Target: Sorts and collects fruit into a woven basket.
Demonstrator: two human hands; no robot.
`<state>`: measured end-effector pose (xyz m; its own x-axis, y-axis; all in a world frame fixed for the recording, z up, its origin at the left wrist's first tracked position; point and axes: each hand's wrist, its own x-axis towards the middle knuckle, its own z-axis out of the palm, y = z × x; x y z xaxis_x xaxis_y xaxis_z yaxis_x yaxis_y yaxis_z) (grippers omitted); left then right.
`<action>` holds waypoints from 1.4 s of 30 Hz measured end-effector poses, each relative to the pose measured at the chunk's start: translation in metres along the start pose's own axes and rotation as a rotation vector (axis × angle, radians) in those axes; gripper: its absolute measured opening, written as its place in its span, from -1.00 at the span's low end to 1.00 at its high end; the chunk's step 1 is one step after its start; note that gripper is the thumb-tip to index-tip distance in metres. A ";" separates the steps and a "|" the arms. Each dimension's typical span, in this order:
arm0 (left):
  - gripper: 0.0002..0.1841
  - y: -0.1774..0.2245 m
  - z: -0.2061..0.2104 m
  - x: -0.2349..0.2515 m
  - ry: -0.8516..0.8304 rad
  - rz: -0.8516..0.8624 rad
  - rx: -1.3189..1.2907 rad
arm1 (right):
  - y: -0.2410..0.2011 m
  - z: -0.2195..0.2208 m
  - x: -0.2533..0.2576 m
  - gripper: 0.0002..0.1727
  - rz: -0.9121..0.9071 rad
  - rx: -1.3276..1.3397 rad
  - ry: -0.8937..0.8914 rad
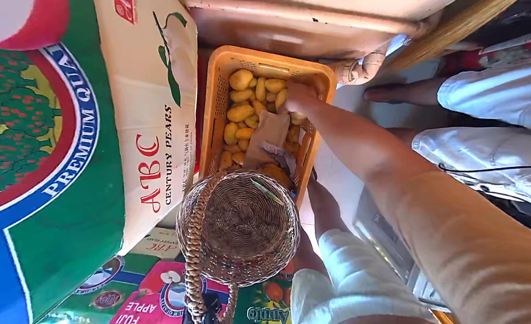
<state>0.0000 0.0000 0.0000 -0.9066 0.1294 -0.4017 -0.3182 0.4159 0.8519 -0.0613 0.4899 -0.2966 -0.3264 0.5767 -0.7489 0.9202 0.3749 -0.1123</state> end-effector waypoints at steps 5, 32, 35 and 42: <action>-0.77 -0.003 -0.004 0.006 -0.009 0.038 -0.007 | -0.002 -0.043 -0.112 0.05 -0.480 0.437 -0.114; -0.72 -0.011 0.000 0.003 0.060 0.075 -0.037 | -0.095 0.057 -0.051 -0.35 -0.715 0.101 0.024; -0.73 -0.025 -0.013 0.000 0.045 0.065 0.041 | -0.123 0.099 0.001 0.03 -0.801 -0.152 0.023; -0.72 -0.034 -0.021 0.000 0.070 0.087 0.092 | -0.137 0.128 0.012 0.22 -0.754 -0.280 0.057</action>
<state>0.0049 -0.0331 -0.0220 -0.9478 0.1073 -0.3004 -0.2133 0.4869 0.8470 -0.1631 0.3525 -0.3734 -0.8556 0.1295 -0.5012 0.3621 0.8415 -0.4008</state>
